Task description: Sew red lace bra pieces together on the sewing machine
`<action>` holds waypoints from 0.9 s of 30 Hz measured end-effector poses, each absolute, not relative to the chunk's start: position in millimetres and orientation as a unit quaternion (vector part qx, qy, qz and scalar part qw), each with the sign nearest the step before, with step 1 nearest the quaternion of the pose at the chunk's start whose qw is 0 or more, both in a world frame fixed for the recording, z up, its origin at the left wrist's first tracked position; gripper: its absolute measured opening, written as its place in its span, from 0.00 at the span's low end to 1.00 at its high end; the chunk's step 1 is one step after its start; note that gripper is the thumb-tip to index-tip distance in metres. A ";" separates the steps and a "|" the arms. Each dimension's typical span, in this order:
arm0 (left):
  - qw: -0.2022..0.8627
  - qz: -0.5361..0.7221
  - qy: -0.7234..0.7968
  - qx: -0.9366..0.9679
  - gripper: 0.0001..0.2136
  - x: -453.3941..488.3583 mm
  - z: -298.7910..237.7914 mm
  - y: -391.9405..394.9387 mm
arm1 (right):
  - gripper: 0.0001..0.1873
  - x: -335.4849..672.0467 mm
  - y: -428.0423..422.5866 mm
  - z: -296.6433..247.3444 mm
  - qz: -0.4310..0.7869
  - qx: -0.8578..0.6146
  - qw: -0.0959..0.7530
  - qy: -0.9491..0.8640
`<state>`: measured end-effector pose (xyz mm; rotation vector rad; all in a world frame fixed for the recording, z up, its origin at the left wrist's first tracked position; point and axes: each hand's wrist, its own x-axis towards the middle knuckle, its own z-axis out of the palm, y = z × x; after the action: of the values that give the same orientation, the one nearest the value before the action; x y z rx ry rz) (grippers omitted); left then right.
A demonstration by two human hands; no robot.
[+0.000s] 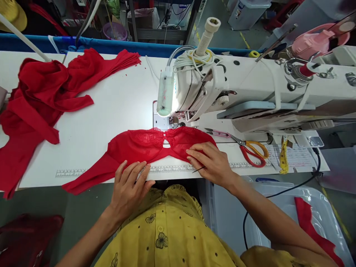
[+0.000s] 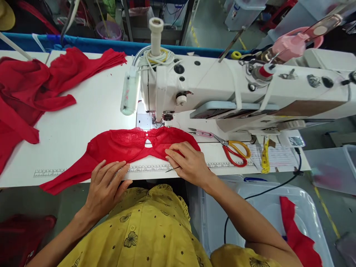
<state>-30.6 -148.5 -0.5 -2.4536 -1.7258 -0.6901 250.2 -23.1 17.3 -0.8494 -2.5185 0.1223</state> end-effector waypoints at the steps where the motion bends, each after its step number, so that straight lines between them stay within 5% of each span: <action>1: 0.016 -0.244 -0.555 -0.795 0.18 -29.1 0.0 -144.1 | 0.11 251.3 -25.2 16.0 0.046 -0.319 0.241 -0.915; 5: -0.034 -0.305 -0.522 -0.796 0.19 -19.7 -2.2 -108.4 | 0.16 239.8 -21.7 7.6 0.066 -0.324 0.228 -0.916; 12: -0.078 -0.192 -0.539 -0.816 0.22 -26.9 -13.5 -68.4 | 0.21 230.6 -6.0 -0.9 0.046 -0.311 0.161 -0.935; 20: -0.093 -0.211 -0.542 -0.809 0.25 -33.1 -9.3 -72.6 | 0.21 237.8 -5.4 0.5 0.082 -0.312 0.164 -0.932; 27: -0.103 -0.297 -0.499 -0.808 0.13 -28.7 -0.3 -54.4 | 0.12 213.0 6.8 5.0 0.100 -0.264 0.236 -0.930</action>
<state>-28.7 -54.4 -0.3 -2.7192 -1.6789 -1.0003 213.0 6.8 5.0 -0.7236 -2.5507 0.2741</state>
